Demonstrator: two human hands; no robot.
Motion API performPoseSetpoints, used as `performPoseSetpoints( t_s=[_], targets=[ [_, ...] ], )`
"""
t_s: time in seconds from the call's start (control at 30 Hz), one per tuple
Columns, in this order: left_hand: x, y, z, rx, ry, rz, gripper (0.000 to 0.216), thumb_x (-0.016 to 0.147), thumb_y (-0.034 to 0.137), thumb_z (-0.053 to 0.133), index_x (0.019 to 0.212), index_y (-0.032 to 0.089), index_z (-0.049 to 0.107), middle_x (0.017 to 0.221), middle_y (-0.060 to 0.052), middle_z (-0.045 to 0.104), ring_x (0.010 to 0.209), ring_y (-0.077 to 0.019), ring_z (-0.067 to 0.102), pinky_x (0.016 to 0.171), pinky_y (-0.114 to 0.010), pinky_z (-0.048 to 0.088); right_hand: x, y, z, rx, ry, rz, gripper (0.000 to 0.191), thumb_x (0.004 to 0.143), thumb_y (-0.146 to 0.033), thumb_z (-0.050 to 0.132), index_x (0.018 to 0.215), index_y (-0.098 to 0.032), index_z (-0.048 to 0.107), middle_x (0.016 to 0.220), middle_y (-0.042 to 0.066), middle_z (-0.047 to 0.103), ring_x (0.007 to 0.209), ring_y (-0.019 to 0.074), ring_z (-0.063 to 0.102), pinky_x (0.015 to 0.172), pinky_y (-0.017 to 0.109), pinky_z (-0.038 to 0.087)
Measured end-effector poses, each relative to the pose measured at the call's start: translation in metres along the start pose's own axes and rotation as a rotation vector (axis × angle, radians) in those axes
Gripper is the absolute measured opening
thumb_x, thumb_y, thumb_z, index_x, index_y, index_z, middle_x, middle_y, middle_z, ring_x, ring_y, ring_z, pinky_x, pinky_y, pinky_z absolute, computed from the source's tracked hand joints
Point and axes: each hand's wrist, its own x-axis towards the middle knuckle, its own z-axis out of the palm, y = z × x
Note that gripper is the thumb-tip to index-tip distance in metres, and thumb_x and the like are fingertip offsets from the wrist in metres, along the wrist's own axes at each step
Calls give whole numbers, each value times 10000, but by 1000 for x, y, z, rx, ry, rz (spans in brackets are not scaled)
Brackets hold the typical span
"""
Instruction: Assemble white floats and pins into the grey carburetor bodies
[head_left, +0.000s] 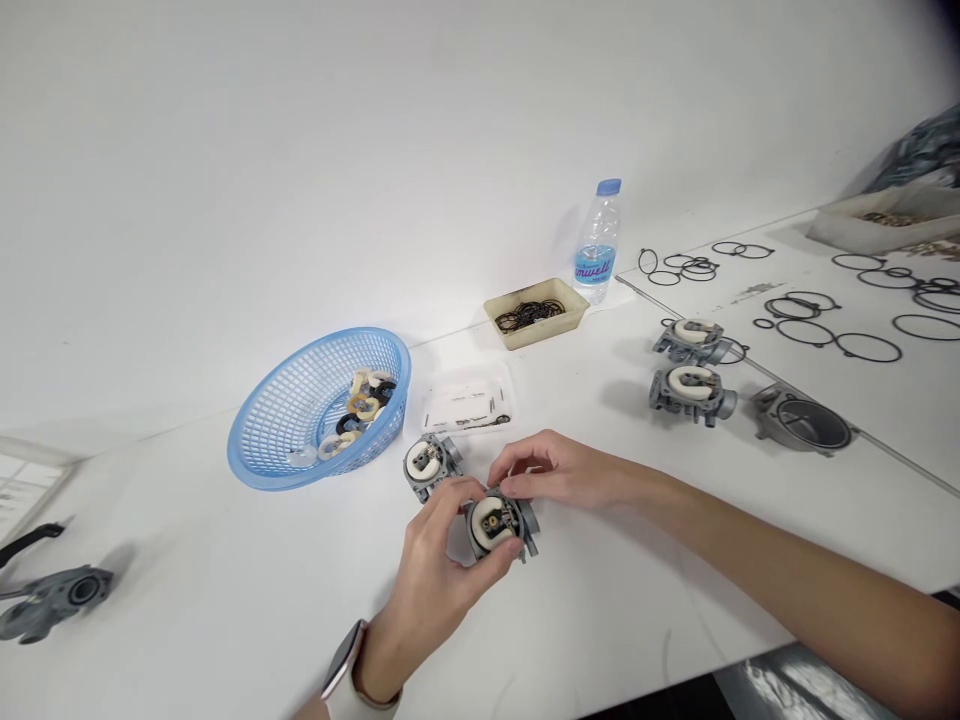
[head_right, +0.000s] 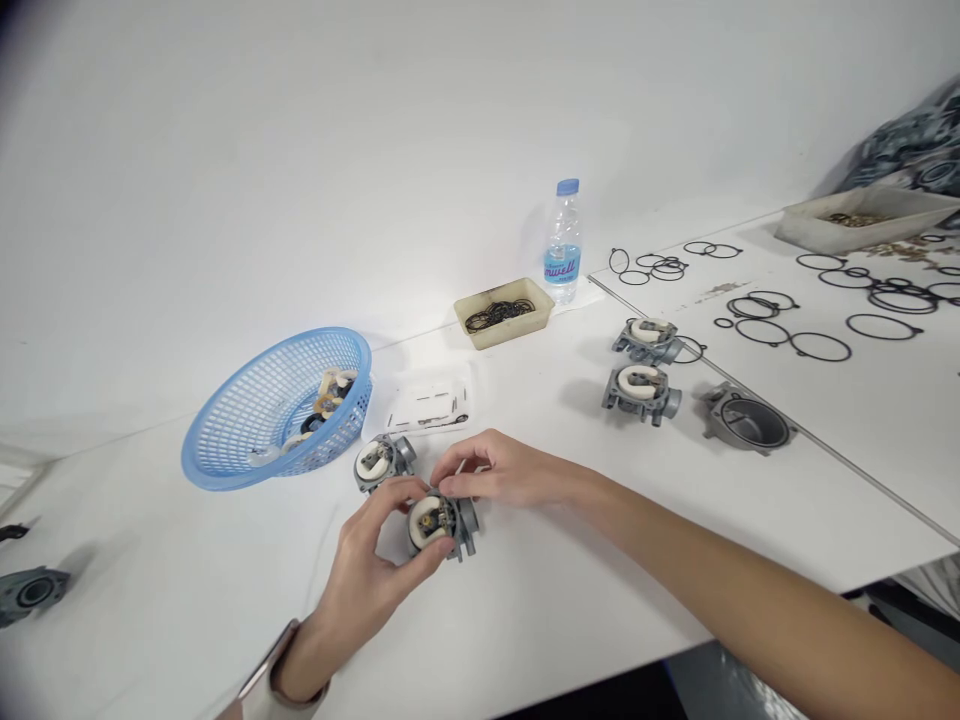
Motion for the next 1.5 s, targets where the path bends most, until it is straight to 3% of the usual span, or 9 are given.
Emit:
performPoseSetpoints(
  t_s=[0.33,0.63,0.77,0.87,1.13,1.5],
  targets=[
    [2,-2,-3,21,-2,36,232,884,275,745,1081,239,626,1104,-48,676,1002,-223,639,871,-327,519,3,2,2,137,-56,85,365,877,-505,755,919,-156,657,850,12,594,720,123,549,698,258,447],
    [5,-5,-7,50,0,81,229,890,282,735,1092,209,654,1119,-82,695,1014,-246,661,864,-345,544,3,3,1,75,-35,-31,358,906,-505,746,932,-164,641,883,4,558,801,126,483,748,252,390],
    [6,-5,-7,56,2,99,251,882,282,745,1107,209,664,1124,-90,707,1014,-252,678,870,-350,562,7,7,0,109,-35,-1,397,899,-536,732,893,-155,620,855,12,549,789,135,516,737,261,434],
    [4,-5,-8,59,-16,112,290,881,282,753,1147,211,661,1150,-95,709,1036,-258,684,892,-355,566,11,10,-5,116,39,12,430,917,-583,677,925,-163,582,858,14,545,780,146,558,737,284,484],
    [5,-7,-6,56,12,78,269,884,310,761,1118,223,662,1155,-85,713,1042,-259,684,879,-360,573,3,0,-14,-98,57,-35,422,895,-571,706,910,-155,638,822,23,610,752,161,569,730,305,475],
    [6,-2,-21,184,183,204,285,904,363,734,1137,221,653,1121,-105,716,1034,-276,690,885,-402,589,-7,-14,-18,-230,136,-75,358,937,-534,647,918,-176,644,799,19,591,738,160,527,684,285,426]
  ],
)
